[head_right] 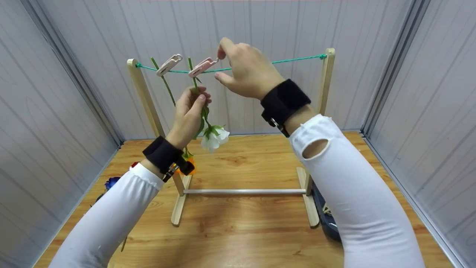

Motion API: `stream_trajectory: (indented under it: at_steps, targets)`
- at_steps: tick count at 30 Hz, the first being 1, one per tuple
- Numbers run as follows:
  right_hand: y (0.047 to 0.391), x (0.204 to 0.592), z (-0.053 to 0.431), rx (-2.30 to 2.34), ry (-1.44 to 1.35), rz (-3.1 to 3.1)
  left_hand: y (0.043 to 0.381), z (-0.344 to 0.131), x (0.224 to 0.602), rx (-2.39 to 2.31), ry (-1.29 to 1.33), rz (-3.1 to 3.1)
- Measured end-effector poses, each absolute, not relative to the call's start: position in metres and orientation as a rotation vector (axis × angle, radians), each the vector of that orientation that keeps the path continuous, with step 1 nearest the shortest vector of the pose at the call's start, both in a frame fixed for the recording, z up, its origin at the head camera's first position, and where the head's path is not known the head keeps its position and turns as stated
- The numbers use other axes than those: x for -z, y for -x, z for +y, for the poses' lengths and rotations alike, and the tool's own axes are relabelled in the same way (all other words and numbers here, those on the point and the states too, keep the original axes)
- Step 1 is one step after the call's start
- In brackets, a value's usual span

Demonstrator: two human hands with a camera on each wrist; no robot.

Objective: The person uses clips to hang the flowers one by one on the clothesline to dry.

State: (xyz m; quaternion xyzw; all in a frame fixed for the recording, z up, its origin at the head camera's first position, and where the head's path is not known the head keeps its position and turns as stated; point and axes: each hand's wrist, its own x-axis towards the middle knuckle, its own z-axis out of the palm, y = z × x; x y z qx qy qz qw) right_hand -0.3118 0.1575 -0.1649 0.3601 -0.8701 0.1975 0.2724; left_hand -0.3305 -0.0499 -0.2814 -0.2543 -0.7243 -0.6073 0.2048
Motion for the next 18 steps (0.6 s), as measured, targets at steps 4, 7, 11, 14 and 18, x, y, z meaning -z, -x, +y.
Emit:
stream_trajectory:
  at_steps: [4, 7, 11, 14, 18]
  targets:
    - [0.303, 0.176, 0.167, -0.531, -0.976, -2.297, 0.323, -0.054, 0.285, 1.613, 0.679, -2.010]
    - [0.300, 0.187, 0.176, -0.518, -1.009, -2.258, 0.319, -0.059, 0.289, 1.526, 0.648, -1.965]
    - [0.300, 0.206, 0.188, -0.519, -1.107, -2.187, 0.314, -0.066, 0.295, 1.439, 0.609, -1.917]
    - [0.297, 0.222, 0.196, -0.537, -1.168, -2.172, 0.308, -0.074, 0.300, 1.421, 0.631, -1.915]
    - [0.289, 0.243, 0.209, -0.554, -1.196, -2.190, 0.301, -0.086, 0.311, 1.369, 0.720, -1.934]
